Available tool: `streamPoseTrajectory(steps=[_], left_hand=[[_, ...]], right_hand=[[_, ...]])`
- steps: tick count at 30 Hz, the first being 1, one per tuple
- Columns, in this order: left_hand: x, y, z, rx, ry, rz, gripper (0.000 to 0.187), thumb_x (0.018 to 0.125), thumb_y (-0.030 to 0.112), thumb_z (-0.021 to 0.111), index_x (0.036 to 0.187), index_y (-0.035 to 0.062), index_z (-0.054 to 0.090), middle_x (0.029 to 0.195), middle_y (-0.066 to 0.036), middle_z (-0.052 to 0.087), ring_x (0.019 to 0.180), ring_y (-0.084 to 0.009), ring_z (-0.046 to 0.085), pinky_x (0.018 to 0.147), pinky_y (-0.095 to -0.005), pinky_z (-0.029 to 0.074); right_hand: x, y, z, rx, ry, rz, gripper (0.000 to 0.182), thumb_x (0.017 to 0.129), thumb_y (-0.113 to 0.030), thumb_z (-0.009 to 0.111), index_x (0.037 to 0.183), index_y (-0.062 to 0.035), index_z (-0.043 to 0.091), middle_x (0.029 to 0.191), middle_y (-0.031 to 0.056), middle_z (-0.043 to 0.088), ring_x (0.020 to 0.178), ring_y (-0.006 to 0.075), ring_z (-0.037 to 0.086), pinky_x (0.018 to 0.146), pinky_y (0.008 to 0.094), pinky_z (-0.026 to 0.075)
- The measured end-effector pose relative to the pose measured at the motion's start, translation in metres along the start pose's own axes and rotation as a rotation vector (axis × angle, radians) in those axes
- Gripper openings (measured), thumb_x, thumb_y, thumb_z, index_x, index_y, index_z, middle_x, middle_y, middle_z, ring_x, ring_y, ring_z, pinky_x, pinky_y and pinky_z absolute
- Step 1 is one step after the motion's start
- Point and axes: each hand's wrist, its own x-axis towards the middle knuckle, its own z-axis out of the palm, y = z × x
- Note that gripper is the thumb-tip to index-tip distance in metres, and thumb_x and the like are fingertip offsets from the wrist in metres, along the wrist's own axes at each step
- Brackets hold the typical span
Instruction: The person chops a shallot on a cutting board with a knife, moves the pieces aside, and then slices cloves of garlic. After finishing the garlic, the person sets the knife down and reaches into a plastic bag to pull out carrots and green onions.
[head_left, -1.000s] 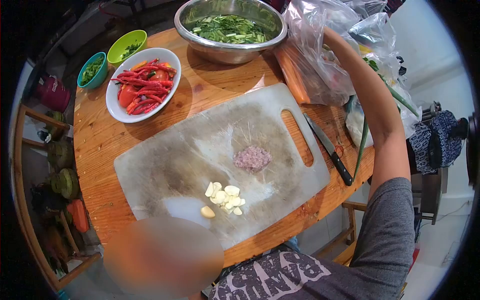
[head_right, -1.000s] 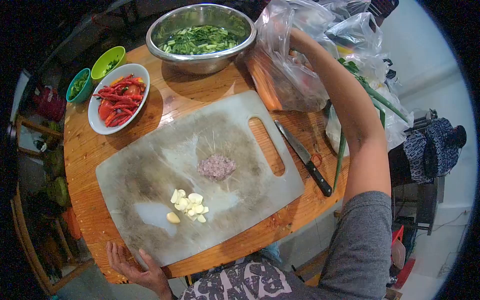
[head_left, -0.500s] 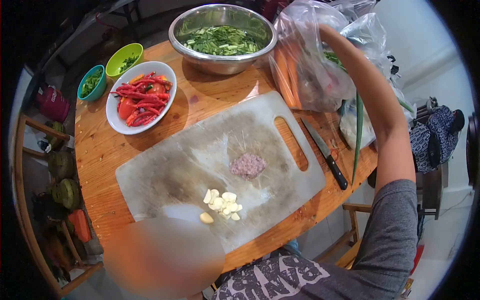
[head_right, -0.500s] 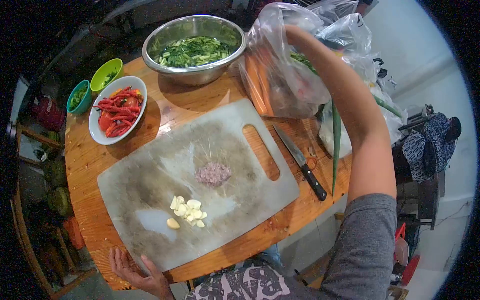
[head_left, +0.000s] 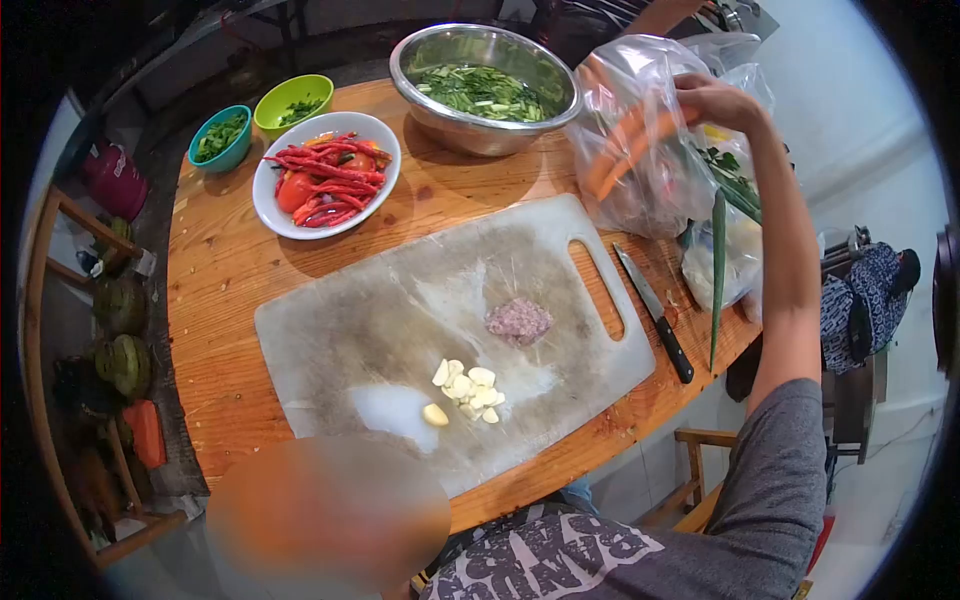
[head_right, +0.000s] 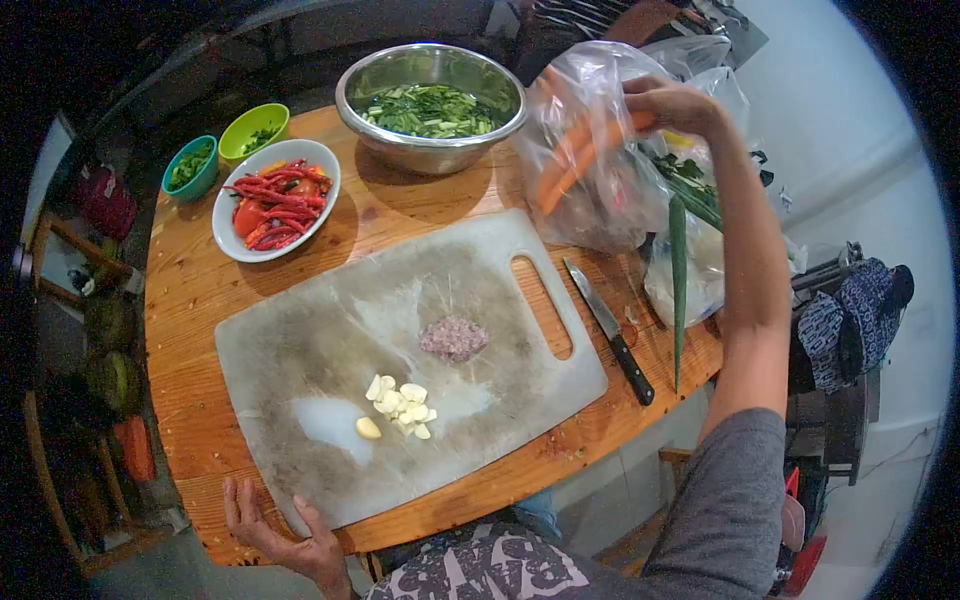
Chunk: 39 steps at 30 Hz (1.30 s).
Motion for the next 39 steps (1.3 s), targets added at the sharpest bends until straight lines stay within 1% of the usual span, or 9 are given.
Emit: streamPoseTrajectory(steps=[5,9,11,14,17,21,25,28,39], left_hand=[[0.001,0.004,-0.002,-0.014,-0.019,-0.01,0.052,0.089,0.008,0.062,0.138,-0.0037,0.047,0.15,-0.023,0.038,0.143,-0.0384,0.035,0.117,-0.053,0.031],[0.001,0.004,0.0,0.01,-0.009,0.009,0.051,0.09,0.007,0.061,0.137,-0.0043,0.047,0.15,-0.023,0.039,0.141,-0.0379,0.038,0.116,-0.0516,0.033],[0.001,0.002,0.0,0.036,0.0,0.036,0.05,0.091,0.006,0.061,0.137,-0.0052,0.047,0.15,-0.021,0.038,0.14,-0.0371,0.04,0.115,-0.0506,0.035],[0.003,0.003,0.003,-0.032,0.013,-0.003,0.05,0.092,0.006,0.061,0.138,-0.0048,0.047,0.151,-0.019,0.037,0.139,-0.0356,0.042,0.112,-0.0488,0.04],[0.005,0.009,0.007,-0.17,0.075,-0.098,0.046,0.088,0.012,0.064,0.131,-0.0027,0.053,0.145,-0.023,0.043,0.138,-0.0403,0.04,0.112,-0.0542,0.035],[0.002,0.001,0.01,-0.099,0.122,-0.038,0.045,0.088,0.011,0.063,0.131,-0.0028,0.054,0.145,-0.022,0.043,0.138,-0.0397,0.041,0.113,-0.0541,0.034],[0.002,0.004,0.006,-0.08,0.105,-0.054,0.045,0.088,0.01,0.063,0.13,-0.0025,0.054,0.146,-0.021,0.042,0.139,-0.039,0.039,0.114,-0.055,0.032],[0.002,0.009,0.004,-0.047,0.083,-0.08,0.043,0.088,0.009,0.062,0.129,-0.0021,0.054,0.146,-0.021,0.041,0.141,-0.0384,0.037,0.114,-0.0558,0.03],[0.002,0.009,0.002,0.003,0.045,-0.055,0.046,0.085,0.003,0.063,0.13,-0.0012,0.056,0.148,-0.019,0.042,0.142,-0.0369,0.037,0.117,-0.0532,0.03]], right_hand=[[-0.084,-0.034,-0.047,-0.214,0.315,-0.215,0.054,0.096,-0.049,0.066,0.129,-0.0059,0.066,0.104,-0.0014,0.069,0.087,0.0055,0.062,0.069,0.0229,0.051],[-0.129,-0.021,-0.118,-0.336,0.705,-0.39,0.046,0.103,-0.04,0.06,0.133,-0.0061,0.064,0.108,-0.0021,0.07,0.088,0.0067,0.062,0.073,0.0233,0.051],[-0.152,-0.119,-0.016,-0.251,1.048,-0.471,0.034,0.1,-0.033,0.063,0.117,-0.0043,0.07,0.095,0.0029,0.072,0.077,0.0135,0.067,0.066,0.0278,0.054],[-0.131,-0.132,0.009,0.12,0.957,-0.629,0.038,0.106,-0.034,0.053,0.121,-0.0024,0.068,0.106,0.0042,0.069,0.094,0.0122,0.066,0.075,0.0259,0.053],[-0.071,-0.12,0.018,0.358,0.715,-0.729,0.044,0.108,-0.042,0.046,0.122,-0.0052,0.067,0.107,0.0058,0.068,0.09,0.0142,0.064,0.085,0.0284,0.055],[0.009,-0.141,0.066,1.01,0.548,-0.766,0.033,0.104,-0.034,0.059,0.114,-0.0061,0.071,0.114,0.0068,0.067,0.1,0.0163,0.064,0.078,0.0325,0.057],[0.051,-0.159,0.1,1.372,0.453,-0.641,0.03,0.107,-0.025,0.05,0.116,-0.0052,0.071,0.113,0.0079,0.067,0.099,0.018,0.062,0.079,0.0336,0.055],[0.067,-0.153,0.104,1.385,0.249,-0.671,0.03,0.107,-0.024,0.05,0.116,-0.0046,0.071,0.113,0.0077,0.068,0.101,0.0182,0.062,0.079,0.0334,0.054],[0.073,-0.135,0.098,1.321,0.332,-0.531,0.029,0.107,-0.021,0.048,0.119,-0.0052,0.07,0.121,0.0093,0.066,0.107,0.019,0.063,0.087,0.0332,0.055]])
